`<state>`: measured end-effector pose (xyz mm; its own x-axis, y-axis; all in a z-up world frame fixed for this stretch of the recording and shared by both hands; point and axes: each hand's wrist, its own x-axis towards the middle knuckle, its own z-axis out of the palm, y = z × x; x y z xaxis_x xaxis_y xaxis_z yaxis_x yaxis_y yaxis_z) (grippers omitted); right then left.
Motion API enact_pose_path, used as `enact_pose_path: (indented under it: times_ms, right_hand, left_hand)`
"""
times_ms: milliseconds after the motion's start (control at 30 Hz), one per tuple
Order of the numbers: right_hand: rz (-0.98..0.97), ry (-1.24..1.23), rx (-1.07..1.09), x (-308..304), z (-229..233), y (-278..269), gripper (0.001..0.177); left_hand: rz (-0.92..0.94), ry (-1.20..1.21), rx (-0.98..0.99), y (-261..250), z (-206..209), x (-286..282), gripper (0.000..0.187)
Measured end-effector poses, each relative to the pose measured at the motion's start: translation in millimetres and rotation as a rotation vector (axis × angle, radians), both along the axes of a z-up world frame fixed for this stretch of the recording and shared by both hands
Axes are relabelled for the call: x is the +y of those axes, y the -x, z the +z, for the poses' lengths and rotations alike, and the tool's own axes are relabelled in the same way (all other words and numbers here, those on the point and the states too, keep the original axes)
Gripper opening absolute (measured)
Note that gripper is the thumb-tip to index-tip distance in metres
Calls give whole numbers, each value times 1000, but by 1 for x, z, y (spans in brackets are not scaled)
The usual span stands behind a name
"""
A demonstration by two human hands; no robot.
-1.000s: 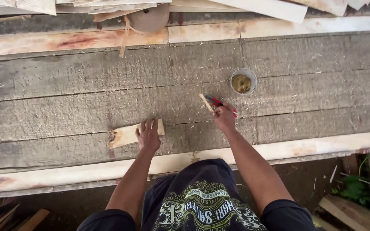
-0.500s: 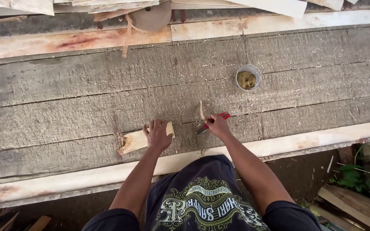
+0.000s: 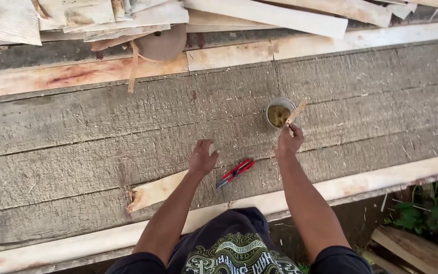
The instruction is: Applying adhesive or wood filler to thin wooden strips and assembling them onto a larger wooden frame.
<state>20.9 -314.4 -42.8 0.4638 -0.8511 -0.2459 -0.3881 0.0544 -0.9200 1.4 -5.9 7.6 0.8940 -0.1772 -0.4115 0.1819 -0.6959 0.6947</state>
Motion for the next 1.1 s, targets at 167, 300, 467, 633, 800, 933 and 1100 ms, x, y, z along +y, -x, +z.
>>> enact_pose_path:
  times_ms: [167, 300, 467, 633, 800, 933, 1100]
  right_hand:
    - [137, -98, -110, 20, 38, -36, 11]
    - [289, -224, -66, 62, 56, -64, 19]
    - [592, -209, -85, 147, 64, -97, 12]
    - [914, -614, 50, 179, 45, -139, 18]
    - [853, -536, -59, 195, 26, -209, 8]
    - [912, -595, -168, 217, 56, -259, 8]
    - [710, -849, -207, 258, 33, -317, 11]
  left_hand:
    - [91, 38, 14, -43, -4, -2, 51]
    - [178, 40, -12, -77, 25, 3, 55]
    - [282, 93, -130, -124, 13, 25, 53]
    - [432, -29, -308, -172, -3, 55, 39]
    - [598, -162, -307, -234, -47, 97, 28]
    - [662, 152, -162, -288, -38, 108, 45]
    - [901, 367, 12, -329, -18, 105, 53]
